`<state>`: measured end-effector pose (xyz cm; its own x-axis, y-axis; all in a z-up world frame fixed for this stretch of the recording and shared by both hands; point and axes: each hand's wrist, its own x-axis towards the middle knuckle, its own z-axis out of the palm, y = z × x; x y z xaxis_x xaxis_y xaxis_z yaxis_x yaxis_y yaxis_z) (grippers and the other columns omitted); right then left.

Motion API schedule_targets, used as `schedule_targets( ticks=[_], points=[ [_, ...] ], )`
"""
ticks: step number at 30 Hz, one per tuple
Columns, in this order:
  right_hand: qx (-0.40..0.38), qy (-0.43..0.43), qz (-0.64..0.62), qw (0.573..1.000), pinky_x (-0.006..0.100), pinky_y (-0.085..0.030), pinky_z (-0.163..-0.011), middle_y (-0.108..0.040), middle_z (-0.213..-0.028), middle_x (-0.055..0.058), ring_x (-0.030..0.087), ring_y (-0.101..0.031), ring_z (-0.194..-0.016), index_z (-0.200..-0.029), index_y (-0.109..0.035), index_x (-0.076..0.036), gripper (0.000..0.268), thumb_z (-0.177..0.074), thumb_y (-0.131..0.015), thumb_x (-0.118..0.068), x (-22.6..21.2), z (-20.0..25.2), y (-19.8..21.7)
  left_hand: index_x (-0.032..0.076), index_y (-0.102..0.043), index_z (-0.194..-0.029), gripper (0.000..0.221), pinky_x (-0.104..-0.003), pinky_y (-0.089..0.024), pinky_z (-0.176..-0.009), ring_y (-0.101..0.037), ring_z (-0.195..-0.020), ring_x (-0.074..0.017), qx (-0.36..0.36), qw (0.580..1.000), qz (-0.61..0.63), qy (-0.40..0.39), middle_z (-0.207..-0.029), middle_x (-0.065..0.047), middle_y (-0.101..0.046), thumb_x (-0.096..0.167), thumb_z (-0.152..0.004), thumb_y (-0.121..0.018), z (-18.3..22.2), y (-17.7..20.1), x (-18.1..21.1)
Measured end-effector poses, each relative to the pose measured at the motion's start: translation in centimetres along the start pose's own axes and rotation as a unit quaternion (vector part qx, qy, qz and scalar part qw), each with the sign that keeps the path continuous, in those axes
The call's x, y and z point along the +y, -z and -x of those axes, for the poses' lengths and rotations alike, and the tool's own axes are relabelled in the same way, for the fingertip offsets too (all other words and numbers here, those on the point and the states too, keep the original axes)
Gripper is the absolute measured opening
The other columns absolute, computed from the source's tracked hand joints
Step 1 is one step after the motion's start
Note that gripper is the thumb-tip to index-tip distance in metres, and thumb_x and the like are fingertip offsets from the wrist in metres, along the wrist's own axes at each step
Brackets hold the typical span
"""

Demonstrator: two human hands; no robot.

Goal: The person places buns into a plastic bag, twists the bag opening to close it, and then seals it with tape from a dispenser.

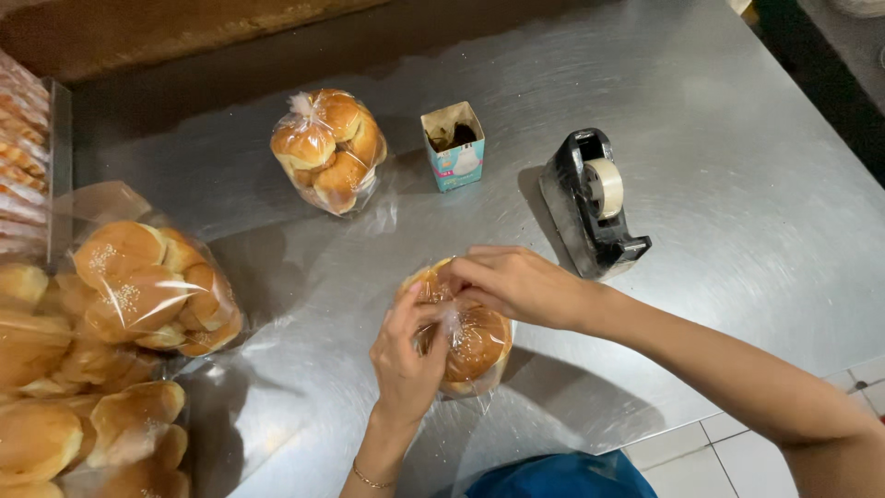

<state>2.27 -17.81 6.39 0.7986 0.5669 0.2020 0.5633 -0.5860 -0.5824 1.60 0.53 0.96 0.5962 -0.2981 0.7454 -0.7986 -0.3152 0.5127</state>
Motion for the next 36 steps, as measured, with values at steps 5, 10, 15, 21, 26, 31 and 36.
schedule_targets(
  ticks=[5,10,15,21,26,31,36],
  points=[
    [0.061,-0.044,0.034,0.997,0.036,-0.052,-0.068,-0.061,-0.076,0.008,0.026,-0.061,-0.079,-0.093,-0.046,-0.009,0.008,-0.088,-0.052,-0.012,-1.5,1.1,-0.4,0.001,-0.027,-0.134,0.071,-0.044,-0.051,-0.078,-0.067,-0.076,-0.0347,-0.165,0.928,0.1,0.319,-0.085,-0.018,-0.069,0.005,-0.075,-0.065,-4.3,2.6,2.6],
    [0.082,-0.061,0.068,0.992,0.035,-0.051,-0.065,-0.058,-0.075,0.006,0.024,-0.059,-0.077,-0.091,-0.045,-0.01,0.011,-0.087,-0.054,-0.013,-0.9,1.8,-1.0,0.005,-0.028,-0.132,0.07,-0.043,-0.054,-0.076,-0.067,-0.084,-0.0387,-0.265,0.882,0.128,0.367,-0.092,-0.024,-0.066,0.001,-0.072,-0.066,-7.2,2.9,2.1],
    [0.176,-0.08,0.153,0.969,0.036,-0.048,-0.065,-0.052,-0.087,0.005,0.026,-0.054,-0.08,-0.094,-0.048,-0.011,0.018,-0.085,-0.06,-0.02,-1.6,3.1,-2.8,0.013,-0.035,-0.118,0.061,-0.045,-0.047,-0.087,-0.062,-0.098,-0.0396,-0.32,0.867,0.104,0.367,-0.091,-0.018,-0.069,0.003,-0.066,-0.066,-8.0,2.2,0.7],
    [0.232,-0.097,0.223,0.942,0.035,-0.038,-0.064,-0.046,-0.085,0.006,0.024,-0.046,-0.075,-0.1,-0.056,-0.008,0.031,-0.077,-0.065,-0.026,-3.3,2.7,-7.7,0.018,-0.037,-0.111,0.057,-0.034,-0.046,-0.078,-0.065,-0.076,-0.0239,-0.36,0.856,0.089,0.361,-0.077,-0.003,-0.069,0.008,-0.062,-0.062,-9.7,0.3,0.3],
    [0.343,-0.161,0.286,0.88,0.032,-0.032,-0.058,-0.038,-0.078,0.004,0.022,-0.041,-0.071,-0.086,-0.053,-0.008,0.016,-0.076,-0.064,-0.015,-2.0,2.2,-8.7,0.019,-0.043,-0.105,0.051,-0.029,-0.046,-0.075,-0.064,-0.071,-0.0205,-0.363,0.864,0.078,0.342,-0.072,0.001,-0.069,0.014,-0.059,-0.063,-10.1,-1.3,-0.2],
    [0.432,-0.151,0.267,0.848,0.032,-0.039,-0.057,-0.046,-0.075,0.004,0.023,-0.046,-0.067,-0.083,-0.06,-0.008,0.011,-0.074,-0.067,-0.01,-0.8,2.7,-8.8,0.016,-0.044,-0.107,0.049,-0.029,-0.045,-0.073,-0.064,-0.072,-0.0235,-0.334,0.867,0.104,0.356,-0.072,-0.003,-0.07,0.009,-0.061,-0.059,-10.5,-1.4,1.2],
    [0.497,-0.189,0.069,0.844,0.031,-0.043,-0.061,-0.049,-0.076,0.005,0.024,-0.049,-0.067,-0.08,-0.066,-0.01,0.003,-0.079,-0.068,-0.01,-2.0,3.3,-7.4,0.013,-0.042,-0.108,0.049,-0.031,-0.048,-0.075,-0.066,-0.077,-0.0269,-0.29,0.875,0.138,0.362,-0.076,-0.007,-0.07,0.006,-0.062,-0.058,-9.4,-1.8,2.2]
  ],
)
